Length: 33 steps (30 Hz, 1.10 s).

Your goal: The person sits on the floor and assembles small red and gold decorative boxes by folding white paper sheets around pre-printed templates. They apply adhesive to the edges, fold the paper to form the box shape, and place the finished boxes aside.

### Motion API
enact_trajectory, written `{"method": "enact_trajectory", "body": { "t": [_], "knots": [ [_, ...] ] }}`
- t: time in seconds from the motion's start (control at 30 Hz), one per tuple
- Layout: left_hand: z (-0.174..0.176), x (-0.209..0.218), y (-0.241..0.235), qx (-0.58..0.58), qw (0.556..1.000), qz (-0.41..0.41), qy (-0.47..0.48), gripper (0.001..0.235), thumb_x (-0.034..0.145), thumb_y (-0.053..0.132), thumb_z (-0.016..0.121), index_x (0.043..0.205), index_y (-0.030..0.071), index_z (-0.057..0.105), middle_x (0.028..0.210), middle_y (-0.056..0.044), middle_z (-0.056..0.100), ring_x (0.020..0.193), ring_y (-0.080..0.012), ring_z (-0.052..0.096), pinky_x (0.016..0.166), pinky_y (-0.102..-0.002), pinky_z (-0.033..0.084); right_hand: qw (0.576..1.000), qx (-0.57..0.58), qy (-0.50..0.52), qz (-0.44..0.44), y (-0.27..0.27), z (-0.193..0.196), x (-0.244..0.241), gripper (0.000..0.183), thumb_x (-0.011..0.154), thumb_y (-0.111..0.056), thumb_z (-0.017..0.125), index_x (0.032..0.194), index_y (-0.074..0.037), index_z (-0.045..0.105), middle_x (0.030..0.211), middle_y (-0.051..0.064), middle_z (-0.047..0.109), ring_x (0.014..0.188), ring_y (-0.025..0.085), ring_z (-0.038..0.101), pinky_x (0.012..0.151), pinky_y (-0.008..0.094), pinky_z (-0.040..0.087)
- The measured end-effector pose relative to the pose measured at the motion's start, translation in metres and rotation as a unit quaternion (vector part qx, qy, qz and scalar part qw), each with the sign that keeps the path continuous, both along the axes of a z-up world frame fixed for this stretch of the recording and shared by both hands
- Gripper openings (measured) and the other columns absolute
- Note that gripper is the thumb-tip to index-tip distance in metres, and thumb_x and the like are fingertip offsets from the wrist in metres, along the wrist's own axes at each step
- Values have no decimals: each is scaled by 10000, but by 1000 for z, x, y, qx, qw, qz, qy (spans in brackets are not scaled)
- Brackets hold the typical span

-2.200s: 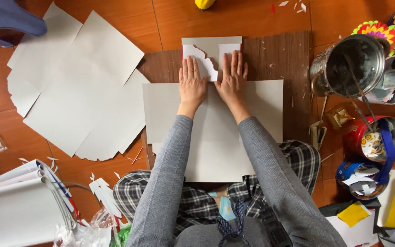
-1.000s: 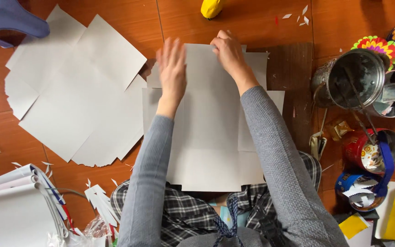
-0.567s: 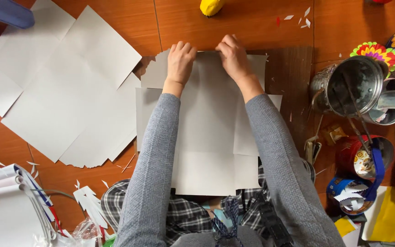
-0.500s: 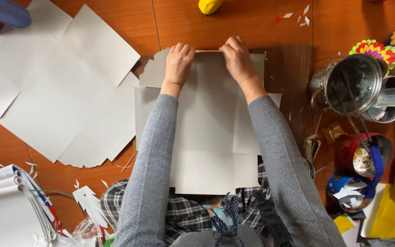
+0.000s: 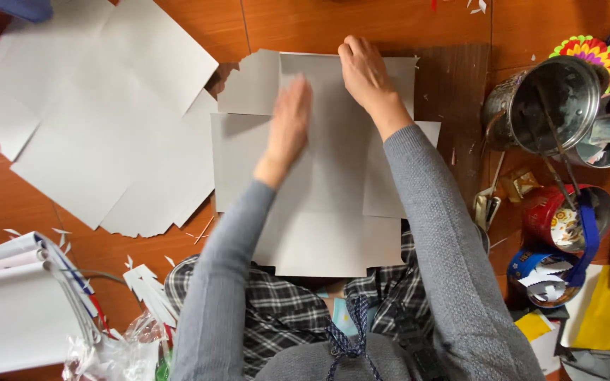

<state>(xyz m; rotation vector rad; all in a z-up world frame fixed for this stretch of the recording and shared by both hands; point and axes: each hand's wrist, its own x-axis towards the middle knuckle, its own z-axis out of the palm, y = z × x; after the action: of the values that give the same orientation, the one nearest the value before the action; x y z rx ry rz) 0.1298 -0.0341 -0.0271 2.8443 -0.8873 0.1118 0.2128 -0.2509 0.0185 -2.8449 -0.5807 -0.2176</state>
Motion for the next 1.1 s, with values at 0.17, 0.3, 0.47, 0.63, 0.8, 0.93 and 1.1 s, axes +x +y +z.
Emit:
{"method": "enact_trajectory", "body": {
  "t": [0.17,0.3,0.47,0.63,0.8,0.93,1.1],
  "knots": [
    [19,-94,-8,22,999,24,-3,565,988,327,478,1518,176,351,1577,-53,316,1461,-244,296,1149,-507,271,998,-28,-45,24,10,60,-11,137,771,26,565,854,-58,497,763,90,586,684,304,585,608,415,455],
    [26,-92,-16,-9,990,54,131,624,966,301,492,1548,276,268,1620,-78,174,1492,-337,130,1137,-650,143,997,-39,50,44,22,95,-67,120,895,-42,565,996,-96,601,633,72,626,592,284,632,654,414,467],
    [29,-92,-23,-90,990,103,19,230,875,520,534,889,394,725,672,80,683,727,-216,660,768,-447,383,994,-50,88,46,41,46,-174,106,827,-127,631,927,-154,606,687,68,649,696,283,675,676,394,506],
    [25,-94,-9,-10,987,47,151,544,891,294,593,1420,288,466,1381,-49,497,1396,-318,328,1166,-599,164,991,-94,-87,32,41,70,-163,101,846,-126,607,946,-143,606,884,88,587,848,258,605,758,398,487],
    [34,-141,72,-100,983,135,73,627,812,252,747,1394,178,524,1446,-161,459,1382,-331,387,1105,-590,272,989,1,-150,-16,28,131,-100,284,902,8,619,1178,-46,583,1075,168,548,1044,339,541,821,417,454],
    [63,-160,150,-123,887,413,167,759,836,258,756,1464,50,383,1438,-244,428,1349,-416,398,1096,-578,317,946,295,-132,24,104,112,-139,112,970,-23,610,901,-87,671,846,72,613,829,270,603,762,372,471],
    [22,-156,171,-214,867,414,178,736,815,259,770,1412,7,421,1209,-247,568,1146,-424,567,992,-519,438,996,57,66,6,130,14,-137,520,896,-54,624,1394,-129,490,1311,151,497,1136,364,551,703,509,566]
  ]
}}
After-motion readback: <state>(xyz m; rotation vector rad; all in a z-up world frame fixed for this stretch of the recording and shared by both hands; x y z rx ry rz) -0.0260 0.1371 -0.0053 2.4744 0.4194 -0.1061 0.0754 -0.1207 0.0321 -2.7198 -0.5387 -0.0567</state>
